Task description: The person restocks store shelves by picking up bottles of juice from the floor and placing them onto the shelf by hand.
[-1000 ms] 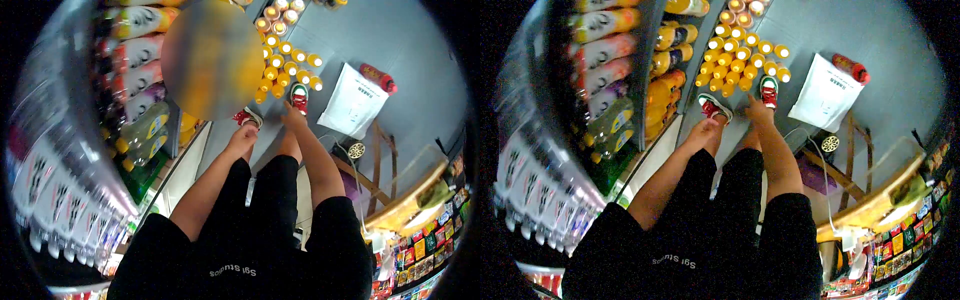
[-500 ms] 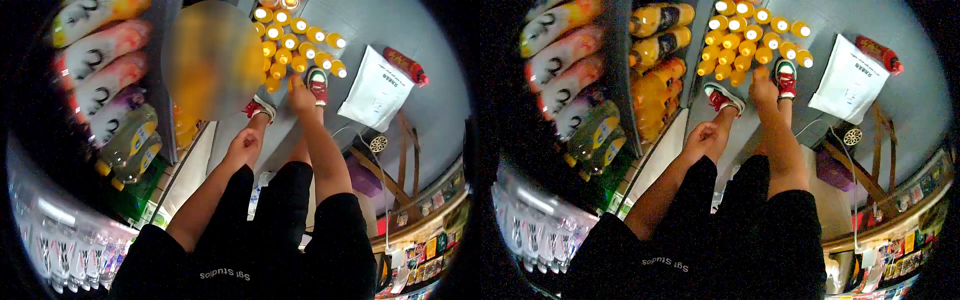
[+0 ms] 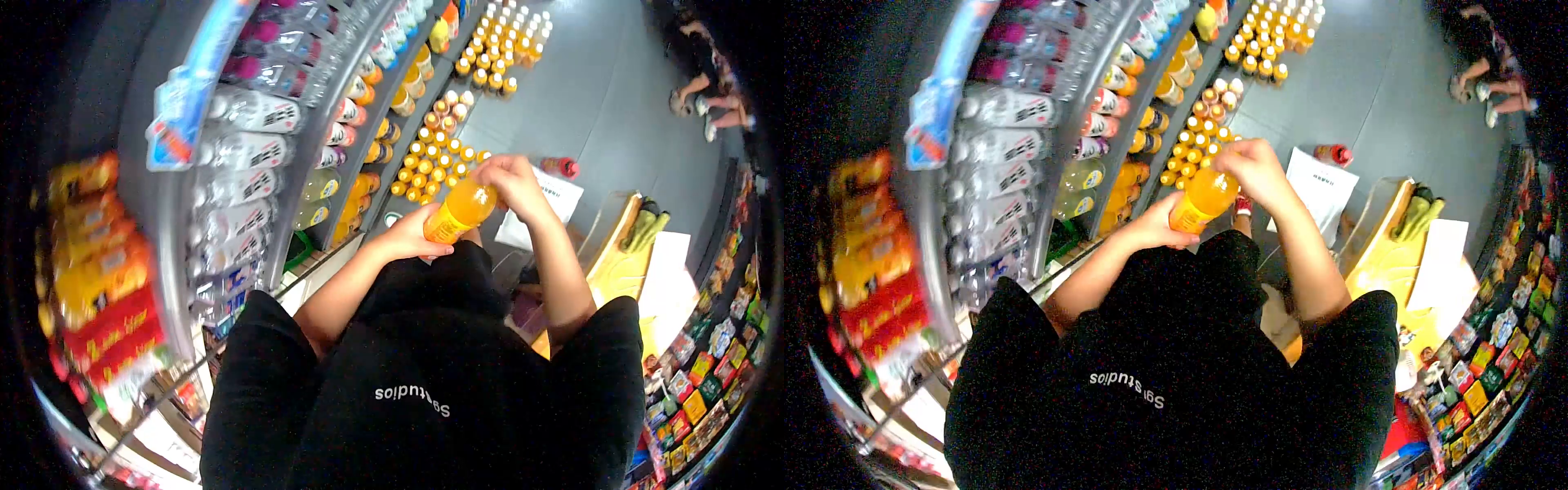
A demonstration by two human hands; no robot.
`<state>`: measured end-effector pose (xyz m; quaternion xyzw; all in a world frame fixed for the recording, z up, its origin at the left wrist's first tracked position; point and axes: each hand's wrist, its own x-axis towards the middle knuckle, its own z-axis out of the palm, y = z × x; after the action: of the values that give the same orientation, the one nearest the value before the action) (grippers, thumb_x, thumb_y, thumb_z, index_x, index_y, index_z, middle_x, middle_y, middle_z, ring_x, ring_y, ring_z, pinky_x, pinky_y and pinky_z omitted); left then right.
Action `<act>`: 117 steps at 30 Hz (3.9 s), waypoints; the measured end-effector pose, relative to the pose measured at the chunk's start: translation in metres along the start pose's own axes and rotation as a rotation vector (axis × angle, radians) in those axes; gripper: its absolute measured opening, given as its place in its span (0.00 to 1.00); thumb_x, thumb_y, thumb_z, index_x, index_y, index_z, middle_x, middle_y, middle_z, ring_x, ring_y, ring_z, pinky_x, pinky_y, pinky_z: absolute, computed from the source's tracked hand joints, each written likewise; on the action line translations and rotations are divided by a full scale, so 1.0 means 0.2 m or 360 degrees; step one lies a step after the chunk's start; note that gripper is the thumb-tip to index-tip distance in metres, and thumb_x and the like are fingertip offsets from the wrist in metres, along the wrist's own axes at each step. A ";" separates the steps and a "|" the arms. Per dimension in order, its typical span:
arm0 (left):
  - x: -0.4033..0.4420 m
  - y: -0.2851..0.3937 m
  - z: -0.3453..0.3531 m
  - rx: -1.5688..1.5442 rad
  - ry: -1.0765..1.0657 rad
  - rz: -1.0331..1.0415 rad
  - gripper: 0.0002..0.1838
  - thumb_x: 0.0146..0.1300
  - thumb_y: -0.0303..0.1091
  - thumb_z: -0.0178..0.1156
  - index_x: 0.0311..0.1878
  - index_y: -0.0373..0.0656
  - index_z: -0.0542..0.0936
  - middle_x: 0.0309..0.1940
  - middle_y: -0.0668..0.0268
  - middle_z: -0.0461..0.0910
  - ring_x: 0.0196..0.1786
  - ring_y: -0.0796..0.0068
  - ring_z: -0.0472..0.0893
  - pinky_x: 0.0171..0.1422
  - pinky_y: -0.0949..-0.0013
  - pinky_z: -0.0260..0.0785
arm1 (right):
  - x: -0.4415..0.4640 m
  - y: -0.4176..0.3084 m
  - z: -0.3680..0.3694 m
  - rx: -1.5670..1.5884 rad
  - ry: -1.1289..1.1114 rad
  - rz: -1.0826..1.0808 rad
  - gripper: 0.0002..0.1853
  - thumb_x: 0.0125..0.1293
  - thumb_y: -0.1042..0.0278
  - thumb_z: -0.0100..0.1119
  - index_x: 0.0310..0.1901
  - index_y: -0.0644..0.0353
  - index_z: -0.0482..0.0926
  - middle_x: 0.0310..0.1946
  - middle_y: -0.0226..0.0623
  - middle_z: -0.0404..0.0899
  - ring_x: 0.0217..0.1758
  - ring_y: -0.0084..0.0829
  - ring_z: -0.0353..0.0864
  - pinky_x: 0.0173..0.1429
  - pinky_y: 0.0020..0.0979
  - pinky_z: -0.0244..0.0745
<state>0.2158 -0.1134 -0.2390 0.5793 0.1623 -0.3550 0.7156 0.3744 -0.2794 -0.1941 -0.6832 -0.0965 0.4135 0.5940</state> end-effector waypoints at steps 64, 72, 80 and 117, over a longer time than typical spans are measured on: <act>-1.34 0.47 0.12 0.0005 0.2092 0.1649 0.17 0.58 0.21 0.56 0.51 0.41 0.70 0.51 0.64 0.74 0.52 0.74 0.74 0.57 0.68 0.65 | 0.00 -1.71 1.28 -0.0513 -0.1417 -0.1970 0.42 0.42 0.71 0.74 0.61 0.64 0.63 0.53 0.38 0.73 0.59 0.30 0.71 0.64 0.33 0.64; -1.28 0.57 0.11 0.0174 0.1997 0.1712 0.16 0.57 0.23 0.58 0.49 0.39 0.70 0.44 0.64 0.76 0.49 0.73 0.75 0.56 0.67 0.66 | -0.20 -1.68 1.05 -0.0367 -0.1507 -0.1831 0.41 0.42 0.68 0.73 0.60 0.64 0.64 0.52 0.39 0.73 0.55 0.28 0.73 0.61 0.32 0.67; -1.22 0.58 0.07 0.0107 0.1986 0.1713 0.17 0.58 0.22 0.57 0.52 0.39 0.69 0.47 0.64 0.74 0.49 0.74 0.75 0.55 0.68 0.66 | 0.13 -1.74 1.33 -0.0521 -0.1109 -0.1998 0.36 0.41 0.68 0.74 0.54 0.67 0.69 0.45 0.43 0.79 0.48 0.33 0.80 0.54 0.32 0.73; -1.29 0.31 0.00 -0.0195 0.2155 0.1580 0.16 0.59 0.23 0.58 0.51 0.40 0.71 0.44 0.66 0.76 0.48 0.79 0.76 0.52 0.74 0.67 | 0.57 -1.78 2.03 -0.1071 -0.1017 -0.2019 0.34 0.46 0.77 0.70 0.57 0.63 0.67 0.50 0.43 0.77 0.54 0.35 0.77 0.59 0.32 0.70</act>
<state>0.0803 -0.0268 -0.0282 0.6313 0.3018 0.4345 0.5671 0.2991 0.1862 0.0921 -0.4888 -0.7544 0.1203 0.4213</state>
